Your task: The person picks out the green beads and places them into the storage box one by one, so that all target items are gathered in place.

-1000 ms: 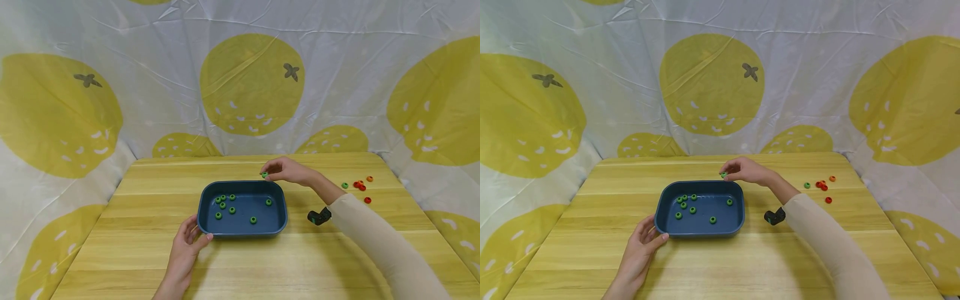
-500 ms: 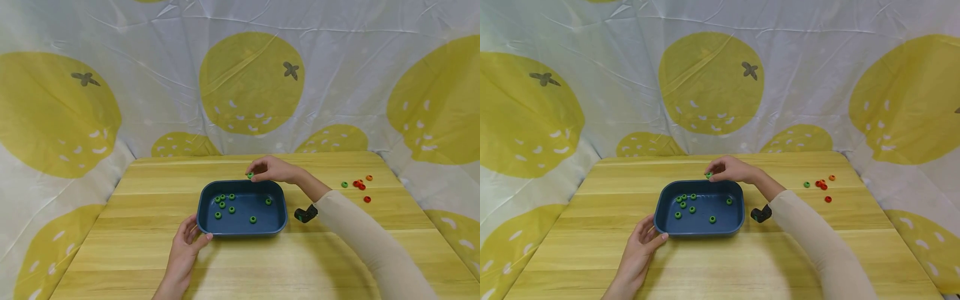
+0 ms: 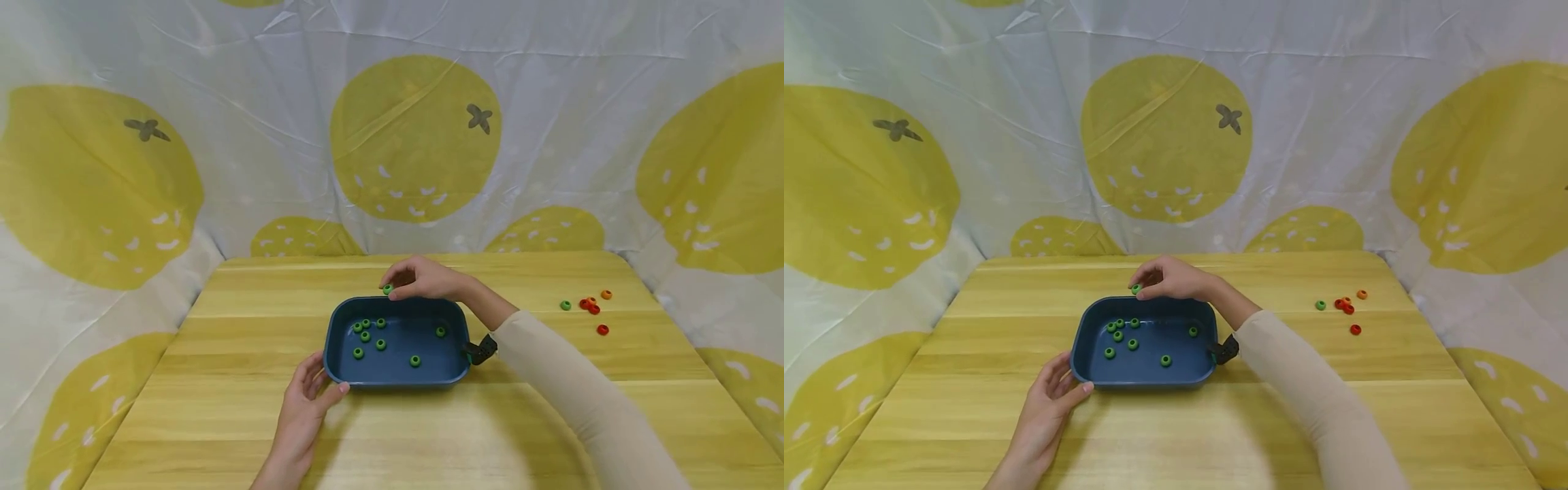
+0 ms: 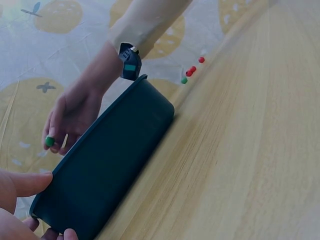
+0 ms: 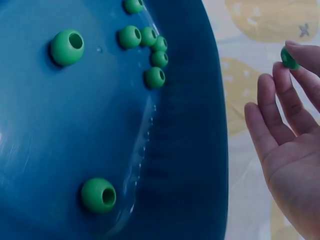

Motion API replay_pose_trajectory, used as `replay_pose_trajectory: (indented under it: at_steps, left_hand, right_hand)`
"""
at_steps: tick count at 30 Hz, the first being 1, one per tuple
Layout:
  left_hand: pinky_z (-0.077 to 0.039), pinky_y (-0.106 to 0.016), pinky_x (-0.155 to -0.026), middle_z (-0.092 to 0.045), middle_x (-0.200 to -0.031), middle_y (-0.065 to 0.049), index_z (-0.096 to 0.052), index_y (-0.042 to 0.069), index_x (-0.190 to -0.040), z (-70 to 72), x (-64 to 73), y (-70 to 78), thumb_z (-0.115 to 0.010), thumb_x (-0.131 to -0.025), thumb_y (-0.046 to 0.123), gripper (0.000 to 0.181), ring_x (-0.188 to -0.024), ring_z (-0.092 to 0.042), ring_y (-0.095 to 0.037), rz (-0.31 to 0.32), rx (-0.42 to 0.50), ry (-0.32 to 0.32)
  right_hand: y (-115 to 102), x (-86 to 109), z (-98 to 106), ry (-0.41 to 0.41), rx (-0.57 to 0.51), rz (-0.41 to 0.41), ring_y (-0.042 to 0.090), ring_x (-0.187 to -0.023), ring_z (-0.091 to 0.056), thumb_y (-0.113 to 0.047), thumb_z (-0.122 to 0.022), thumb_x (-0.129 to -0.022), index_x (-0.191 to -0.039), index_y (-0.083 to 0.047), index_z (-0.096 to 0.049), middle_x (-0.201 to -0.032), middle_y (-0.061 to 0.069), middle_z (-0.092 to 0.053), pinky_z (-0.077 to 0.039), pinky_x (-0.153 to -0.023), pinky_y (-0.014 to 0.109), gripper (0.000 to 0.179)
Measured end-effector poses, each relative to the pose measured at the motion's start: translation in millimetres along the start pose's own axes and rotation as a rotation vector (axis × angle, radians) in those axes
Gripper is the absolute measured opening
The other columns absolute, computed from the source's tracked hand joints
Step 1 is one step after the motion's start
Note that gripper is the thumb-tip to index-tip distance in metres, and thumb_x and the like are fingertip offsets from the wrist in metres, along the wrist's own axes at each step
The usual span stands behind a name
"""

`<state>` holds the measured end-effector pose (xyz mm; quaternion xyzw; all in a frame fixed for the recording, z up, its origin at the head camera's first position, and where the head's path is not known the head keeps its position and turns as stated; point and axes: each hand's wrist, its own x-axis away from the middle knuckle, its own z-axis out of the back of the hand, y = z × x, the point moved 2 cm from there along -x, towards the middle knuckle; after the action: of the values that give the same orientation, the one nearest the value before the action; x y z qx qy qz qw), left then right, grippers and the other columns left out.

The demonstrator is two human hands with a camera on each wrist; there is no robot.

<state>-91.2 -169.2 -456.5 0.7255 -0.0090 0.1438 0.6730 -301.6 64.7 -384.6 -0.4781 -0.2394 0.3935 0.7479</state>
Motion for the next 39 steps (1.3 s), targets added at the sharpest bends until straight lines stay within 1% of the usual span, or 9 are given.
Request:
replay_pose_trajectory:
  at_steps: [2, 5, 10, 15, 19, 22, 26, 32, 39]
  left_hand:
    - [-0.036, -0.045, -0.112, -0.044, -0.155, -0.014, -0.041, 0.006, -0.153, 0.1, -0.1, -0.5, -0.077, -0.09, 0.0, 0.073, -0.143, -0.04, -0.033, 0.001, -0.002, 0.003]
    - [-0.034, -0.047, -0.113, -0.045, -0.155, -0.014, -0.041, 0.006, -0.153, 0.0, -0.4, -0.4, -0.077, -0.09, 0.0, 0.073, -0.142, -0.04, -0.033, 0.002, -0.001, 0.005]
    - [-0.034, -0.048, -0.113, -0.044, -0.155, -0.014, -0.041, 0.007, -0.154, 0.5, -0.5, -0.4, -0.077, -0.09, 0.001, 0.073, -0.142, -0.04, -0.032, 0.009, -0.003, 0.007]
    - [-0.036, -0.044, -0.112, -0.044, -0.156, -0.014, -0.04, 0.007, -0.154, 1.8, -0.7, -0.7, -0.078, -0.09, 0.002, 0.074, -0.142, -0.04, -0.032, 0.015, -0.017, 0.008]
    - [-0.039, -0.038, -0.109, -0.044, -0.155, -0.014, -0.04, 0.007, -0.154, 3.0, -0.9, -0.7, -0.079, -0.09, 0.002, 0.075, -0.143, -0.04, -0.032, 0.016, -0.023, 0.008]
    - [-0.04, -0.036, -0.108, -0.044, -0.155, -0.014, -0.04, 0.008, -0.154, 3.2, -1.0, -0.7, -0.079, -0.09, 0.003, 0.075, -0.143, -0.04, -0.031, 0.017, -0.024, 0.006]
    - [-0.038, -0.039, -0.109, -0.044, -0.155, -0.014, -0.04, 0.007, -0.154, 2.3, -1.2, -0.8, -0.079, -0.09, 0.002, 0.075, -0.142, -0.04, -0.031, 0.014, -0.021, 0.004]
    - [-0.033, -0.047, -0.114, -0.044, -0.156, -0.015, -0.039, 0.006, -0.154, 0.6, -1.3, -0.9, -0.078, -0.09, 0.001, 0.075, -0.143, -0.039, -0.032, 0.011, -0.002, 0.003]
    - [-0.031, -0.049, -0.115, -0.042, -0.156, -0.016, -0.038, 0.005, -0.154, 0.7, -0.7, -0.6, -0.078, -0.09, 0.001, 0.075, -0.144, -0.038, -0.034, 0.012, 0.008, 0.002]
  right_hand:
    - [-1, -3.2, -3, -0.003, 0.0, 0.002, 0.025, -0.103, -0.068, -0.01, -0.072, -0.098, -0.123, -0.002, -0.071, -0.117, 0.013, -0.069, -0.056, -0.091, 0.043, 0.027]
    - [-1, -8.7, -6, -0.013, -0.006, 0.013, 0.026, -0.102, -0.067, -0.009, -0.073, -0.098, -0.123, -0.001, -0.071, -0.116, 0.013, -0.069, -0.055, -0.091, 0.046, 0.026]
    - [0, -13.7, -9, -0.031, -0.015, 0.029, 0.026, -0.101, -0.067, -0.009, -0.074, -0.096, -0.121, -0.003, -0.072, -0.115, 0.016, -0.069, -0.056, -0.089, 0.041, 0.025]
    - [1, -12.2, -7, -0.035, -0.049, 0.019, 0.025, -0.103, -0.066, -0.007, -0.074, -0.096, -0.121, -0.001, -0.071, -0.118, 0.024, -0.067, -0.056, -0.091, 0.038, 0.026]
    - [2, -6.8, -4, -0.026, -0.064, 0.0, 0.025, -0.106, -0.066, -0.005, -0.073, -0.097, -0.122, 0.0, -0.069, -0.122, 0.028, -0.064, -0.056, -0.092, 0.039, 0.027]
    - [5, -2.0, 0, -0.016, -0.081, -0.01, 0.026, -0.107, -0.066, -0.005, -0.072, -0.097, -0.123, 0.002, -0.068, -0.123, 0.03, -0.063, -0.055, -0.093, 0.04, 0.027]
    - [9, 4.0, 4, -0.009, -0.079, -0.02, 0.026, -0.108, -0.066, -0.006, -0.072, -0.097, -0.123, 0.003, -0.068, -0.122, 0.029, -0.063, -0.055, -0.093, 0.039, 0.028]
    - [14, 14.4, 10, 0.011, -0.067, -0.041, 0.027, -0.109, -0.066, -0.007, -0.073, -0.097, -0.122, 0.0, -0.069, -0.122, 0.028, -0.064, -0.055, -0.093, 0.04, 0.027]
    - [20, 28.4, 18, 0.042, -0.06, -0.069, 0.027, -0.11, -0.065, -0.009, -0.072, -0.098, -0.124, -0.001, -0.068, -0.124, 0.029, -0.061, -0.055, -0.094, 0.041, 0.028]
